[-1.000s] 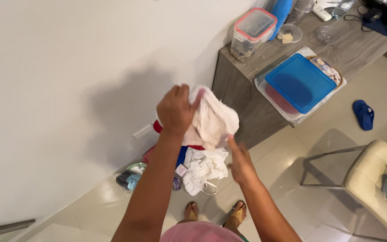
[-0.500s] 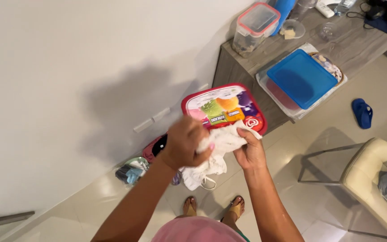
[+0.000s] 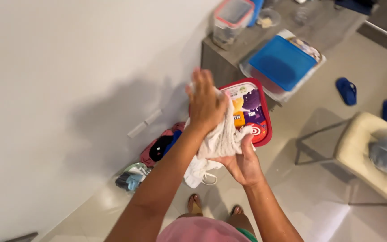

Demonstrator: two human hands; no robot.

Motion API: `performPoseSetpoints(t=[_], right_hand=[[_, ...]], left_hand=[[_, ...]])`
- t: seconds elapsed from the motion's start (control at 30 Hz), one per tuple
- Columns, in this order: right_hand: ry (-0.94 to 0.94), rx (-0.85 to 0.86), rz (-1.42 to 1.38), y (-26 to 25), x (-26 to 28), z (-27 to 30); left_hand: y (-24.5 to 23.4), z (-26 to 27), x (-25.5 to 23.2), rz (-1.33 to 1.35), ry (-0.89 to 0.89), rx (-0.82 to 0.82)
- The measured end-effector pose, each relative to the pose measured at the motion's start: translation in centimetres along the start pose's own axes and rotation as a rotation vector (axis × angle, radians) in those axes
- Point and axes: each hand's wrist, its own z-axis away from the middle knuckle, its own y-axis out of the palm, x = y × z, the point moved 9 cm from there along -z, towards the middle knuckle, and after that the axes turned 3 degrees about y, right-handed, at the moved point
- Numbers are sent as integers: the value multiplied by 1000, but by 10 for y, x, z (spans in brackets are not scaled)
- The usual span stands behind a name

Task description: Cleaning and washing plastic food containers and lids using a cloth and a sink.

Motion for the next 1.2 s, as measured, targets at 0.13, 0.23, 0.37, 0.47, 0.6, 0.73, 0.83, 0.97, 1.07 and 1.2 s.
performPoseSetpoints(t=[0.13,0.23,0.37,0.47,0.6,0.73,0.83,0.97,1.07,1.2], right_hand=[[-38,-6,-74,-36,4,20],[-179,70,232,-68,9,62],[-129,34,159,-45,23,111],[-13,-101,-139,-60,28,154],[-152,-257,66,-77,63,213],[-304,-338,256,-60,63,235],[-207,-333,153,-64,39,240],[-53,-220,125,-48,14,234],[41,-153,106,-42,-13,227],[99,3,111,-41,-39,200]], left_hand=[[1,27,-27,8,-145,-19],[8,68,-100,73,220,131],[-2,57,-95,-79,114,-88],[-15,78,-105,58,-119,-108],[-4,118,-119,153,-271,7],[37,169,-121,9,-440,112],[18,203,-175,78,-203,-308],[-1,196,-235,-37,122,106],[7,187,-147,-243,5,128],[-39,174,-114,-221,-194,-161]])
